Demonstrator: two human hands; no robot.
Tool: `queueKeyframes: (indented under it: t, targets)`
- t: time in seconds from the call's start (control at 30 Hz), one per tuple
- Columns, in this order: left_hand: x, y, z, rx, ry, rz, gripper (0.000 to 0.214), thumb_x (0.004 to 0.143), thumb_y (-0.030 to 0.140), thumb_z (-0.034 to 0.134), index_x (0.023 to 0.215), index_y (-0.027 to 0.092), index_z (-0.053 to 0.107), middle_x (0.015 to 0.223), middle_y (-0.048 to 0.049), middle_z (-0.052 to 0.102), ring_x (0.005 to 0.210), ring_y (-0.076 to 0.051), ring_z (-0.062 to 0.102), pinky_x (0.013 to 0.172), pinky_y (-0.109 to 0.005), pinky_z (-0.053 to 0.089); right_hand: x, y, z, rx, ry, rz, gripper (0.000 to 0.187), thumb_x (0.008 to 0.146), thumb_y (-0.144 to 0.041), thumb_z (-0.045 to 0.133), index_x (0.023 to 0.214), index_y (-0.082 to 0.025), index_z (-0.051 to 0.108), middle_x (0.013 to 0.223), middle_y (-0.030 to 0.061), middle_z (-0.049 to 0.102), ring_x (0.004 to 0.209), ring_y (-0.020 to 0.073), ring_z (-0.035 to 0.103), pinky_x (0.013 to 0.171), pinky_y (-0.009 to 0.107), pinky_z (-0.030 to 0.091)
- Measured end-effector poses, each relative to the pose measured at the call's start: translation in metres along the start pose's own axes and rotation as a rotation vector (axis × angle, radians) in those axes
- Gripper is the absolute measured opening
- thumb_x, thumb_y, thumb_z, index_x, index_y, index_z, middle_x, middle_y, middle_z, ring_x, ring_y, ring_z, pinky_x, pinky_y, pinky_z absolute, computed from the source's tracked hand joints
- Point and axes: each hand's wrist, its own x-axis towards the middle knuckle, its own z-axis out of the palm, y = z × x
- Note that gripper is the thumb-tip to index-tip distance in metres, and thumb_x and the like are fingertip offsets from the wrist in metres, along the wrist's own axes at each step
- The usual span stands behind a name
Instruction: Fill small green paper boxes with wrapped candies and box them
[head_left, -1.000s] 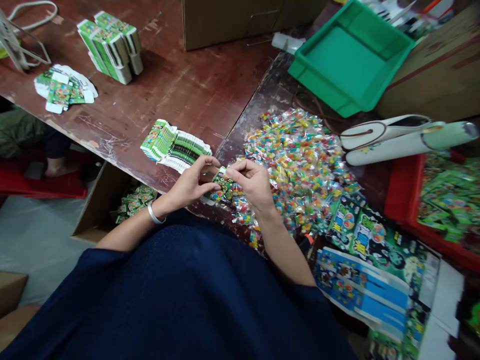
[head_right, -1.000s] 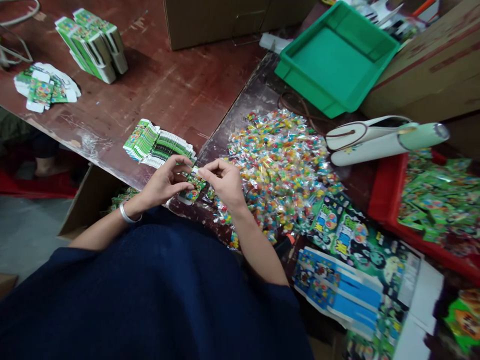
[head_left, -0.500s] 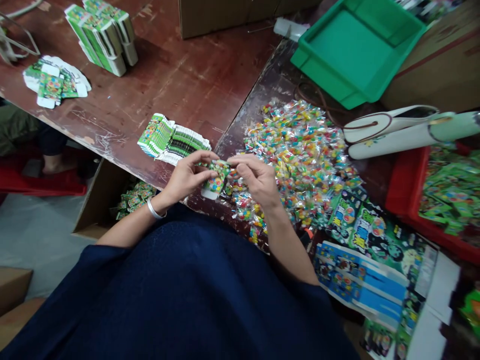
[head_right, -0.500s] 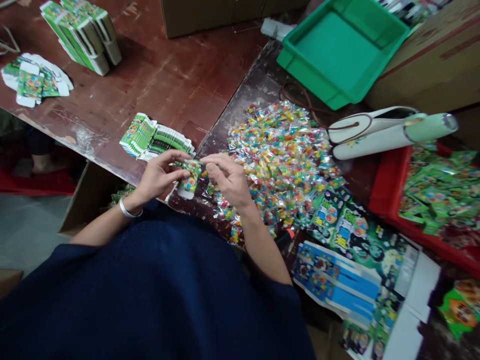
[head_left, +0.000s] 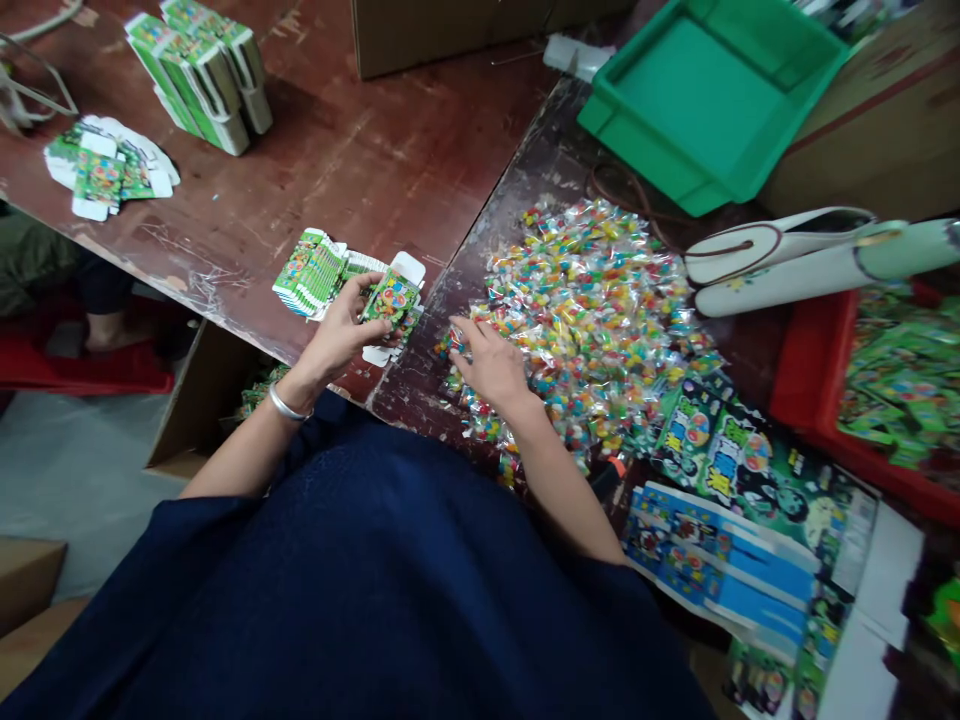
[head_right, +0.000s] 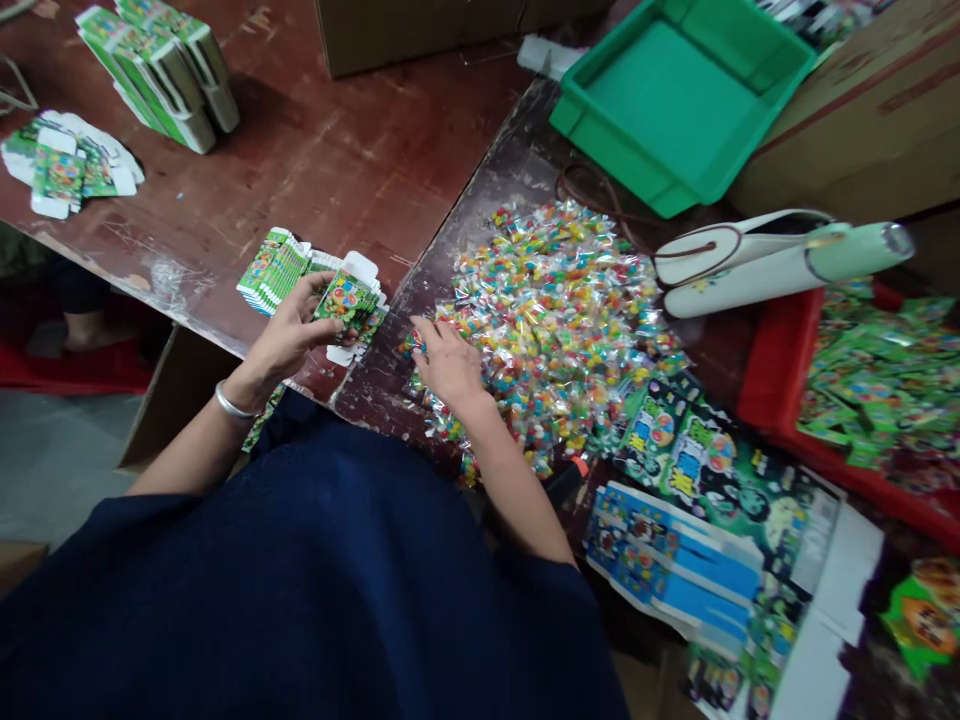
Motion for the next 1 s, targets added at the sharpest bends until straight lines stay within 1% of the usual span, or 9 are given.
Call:
queueKeyframes:
  t: [0.07, 0.2, 0.37, 0.5, 0.6, 0.67, 0.8, 0.9, 1.0]
  targets:
    - [-0.002, 0.004, 0.000, 0.063, -0.058, 0.010, 0.059, 0.075, 0.022, 0.081, 0.130, 0.025, 0.059, 0.115, -0.0066, 0.070, 0.090, -0.021, 0.072, 0.078, -0.035, 0.064, 0.004, -0.001, -0.001, -0.007, -0.043, 0.004, 0.046, 0.096, -0.023, 0.067, 0.142, -0.025, 0.063, 0.121, 0.0121, 0.072, 0.107, 0.0299, 0.070, 0.078, 0.037, 0.055]
    - [-0.005, 0.005, 0.000, 0.201, -0.111, 0.042, 0.040, 0.081, 0.027, 0.077, 0.119, 0.022, 0.066, 0.112, -0.0073, 0.072, 0.099, -0.022, 0.068, 0.082, -0.034, 0.060, 0.008, 0.000, -0.006, 0.002, -0.096, 0.004, 0.016, 0.099, -0.026, 0.063, 0.110, -0.023, 0.074, 0.114, 0.0108, 0.071, 0.097, 0.0269, 0.070, 0.074, 0.035, 0.052]
    - [-0.009, 0.000, 0.003, 0.376, -0.105, 0.136, 0.056, 0.084, 0.030, 0.076, 0.136, 0.023, 0.058, 0.121, -0.0105, 0.071, 0.104, -0.025, 0.069, 0.087, -0.037, 0.057, 0.009, -0.004, -0.009, -0.056, -0.141, -0.015, 0.044, 0.098, -0.023, 0.061, 0.142, -0.025, 0.061, 0.126, 0.0140, 0.069, 0.103, 0.0299, 0.069, 0.074, 0.037, 0.053]
    - [-0.011, 0.004, 0.005, 0.416, -0.118, 0.150, 0.041, 0.093, 0.036, 0.069, 0.131, 0.022, 0.060, 0.107, -0.0081, 0.074, 0.092, -0.021, 0.069, 0.082, -0.035, 0.056, 0.015, 0.000, -0.008, -0.071, -0.183, -0.019, 0.029, 0.097, -0.025, 0.063, 0.126, -0.023, 0.069, 0.122, 0.0145, 0.069, 0.099, 0.0294, 0.069, 0.073, 0.037, 0.052]
    - [-0.013, 0.009, 0.005, 0.469, -0.083, 0.150, 0.027, 0.099, 0.041, 0.063, 0.114, 0.019, 0.067, 0.098, -0.0072, 0.074, 0.083, -0.019, 0.067, 0.077, -0.034, 0.055, 0.014, 0.008, -0.010, 0.127, -0.056, -0.035, 0.005, 0.093, -0.023, 0.069, 0.097, -0.021, 0.071, 0.105, 0.0099, 0.071, 0.089, 0.0244, 0.068, 0.074, 0.036, 0.052]
    - [-0.015, 0.011, 0.007, 0.531, -0.055, 0.144, 0.026, 0.098, 0.041, 0.064, 0.108, 0.018, 0.070, 0.095, -0.0072, 0.075, 0.081, -0.019, 0.067, 0.076, -0.033, 0.055, 0.010, 0.010, -0.018, 0.381, 0.106, -0.018, 0.010, 0.092, -0.023, 0.071, 0.083, -0.021, 0.067, 0.088, 0.0044, 0.070, 0.079, 0.0200, 0.066, 0.073, 0.035, 0.053]
    - [-0.019, 0.011, 0.019, 0.537, -0.108, 0.131, 0.022, 0.095, 0.033, 0.069, 0.109, 0.017, 0.072, 0.103, -0.0089, 0.079, 0.089, -0.020, 0.072, 0.081, -0.034, 0.057, 0.000, -0.006, -0.048, 0.796, 0.478, 0.068, 0.011, 0.094, -0.030, 0.073, 0.088, -0.024, 0.066, 0.076, -0.0024, 0.066, 0.063, 0.0148, 0.063, 0.061, 0.031, 0.053]
    - [-0.022, 0.011, 0.035, 0.451, -0.172, 0.129, 0.024, 0.093, 0.030, 0.070, 0.114, 0.017, 0.071, 0.109, -0.0091, 0.080, 0.093, -0.020, 0.074, 0.084, -0.034, 0.059, -0.001, -0.024, -0.067, 0.816, 0.588, 0.029, 0.008, 0.096, -0.029, 0.071, 0.090, -0.025, 0.066, 0.080, -0.0023, 0.067, 0.065, 0.0140, 0.065, 0.062, 0.031, 0.055]
    - [-0.024, 0.013, 0.047, 0.398, -0.202, 0.127, 0.023, 0.093, 0.029, 0.071, 0.113, 0.018, 0.071, 0.110, -0.0083, 0.080, 0.095, -0.019, 0.075, 0.085, -0.033, 0.060, 0.001, -0.034, -0.073, 0.632, 0.579, -0.034, 0.013, 0.096, -0.026, 0.070, 0.084, -0.023, 0.067, 0.081, -0.0013, 0.068, 0.069, 0.0142, 0.064, 0.067, 0.032, 0.055]
